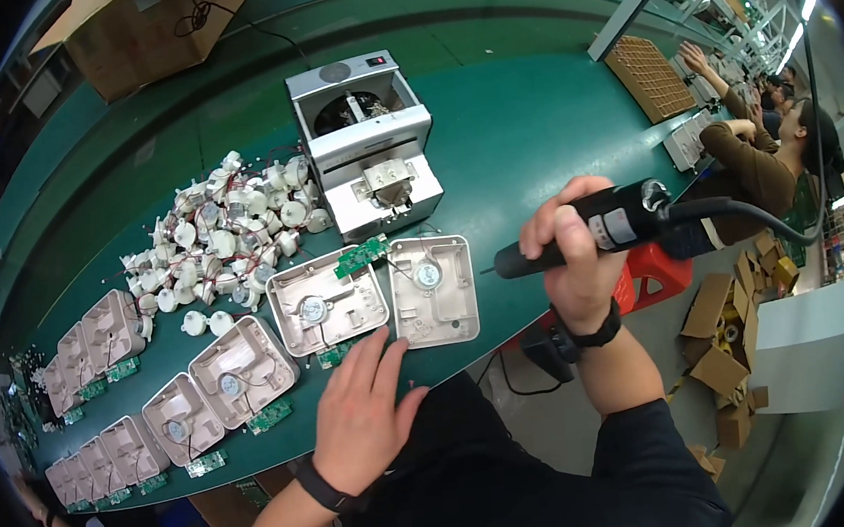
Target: The person picks up a motor from a pile, places it into a plastic housing, and secures it with screws using an electric screwdriver. After repeating this process for several units, the person slides the assemblies down the workbench.
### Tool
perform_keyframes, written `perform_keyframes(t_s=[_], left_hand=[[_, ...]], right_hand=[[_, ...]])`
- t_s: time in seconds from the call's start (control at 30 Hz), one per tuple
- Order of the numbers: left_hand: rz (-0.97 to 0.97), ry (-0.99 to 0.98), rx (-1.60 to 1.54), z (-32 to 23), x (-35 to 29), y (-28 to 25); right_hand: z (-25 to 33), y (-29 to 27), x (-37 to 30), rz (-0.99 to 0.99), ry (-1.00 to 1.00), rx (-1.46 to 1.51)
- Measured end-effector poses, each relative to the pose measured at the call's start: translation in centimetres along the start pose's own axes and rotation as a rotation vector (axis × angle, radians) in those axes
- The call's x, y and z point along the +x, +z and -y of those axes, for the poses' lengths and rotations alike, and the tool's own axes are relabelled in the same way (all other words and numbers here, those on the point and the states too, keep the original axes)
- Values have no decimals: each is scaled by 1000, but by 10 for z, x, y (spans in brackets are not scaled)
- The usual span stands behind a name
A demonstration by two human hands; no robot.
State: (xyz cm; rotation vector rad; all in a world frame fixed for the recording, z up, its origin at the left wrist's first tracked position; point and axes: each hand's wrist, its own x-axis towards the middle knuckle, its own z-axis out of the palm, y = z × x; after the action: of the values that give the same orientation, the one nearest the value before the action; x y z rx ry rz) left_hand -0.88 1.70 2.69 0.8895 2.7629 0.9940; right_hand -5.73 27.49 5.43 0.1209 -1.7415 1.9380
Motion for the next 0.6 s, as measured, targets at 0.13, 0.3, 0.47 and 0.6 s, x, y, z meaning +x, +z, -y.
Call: perform_keyframes(t_s=[0.13, 0.3, 0.47, 0.6], left_hand=[[50, 66, -178, -18, 6, 35], [81, 236, -242, -23, 10, 46], [-49, 134, -166, -3, 18, 23], [-172, 184, 76, -3, 45, 24]], right_hand=[[-10, -5, 3, 32, -20, 61], [-17, -15, 32, 56, -75, 121], [2, -41, 33, -26, -221, 58], [0, -51, 19, -76, -163, -44]])
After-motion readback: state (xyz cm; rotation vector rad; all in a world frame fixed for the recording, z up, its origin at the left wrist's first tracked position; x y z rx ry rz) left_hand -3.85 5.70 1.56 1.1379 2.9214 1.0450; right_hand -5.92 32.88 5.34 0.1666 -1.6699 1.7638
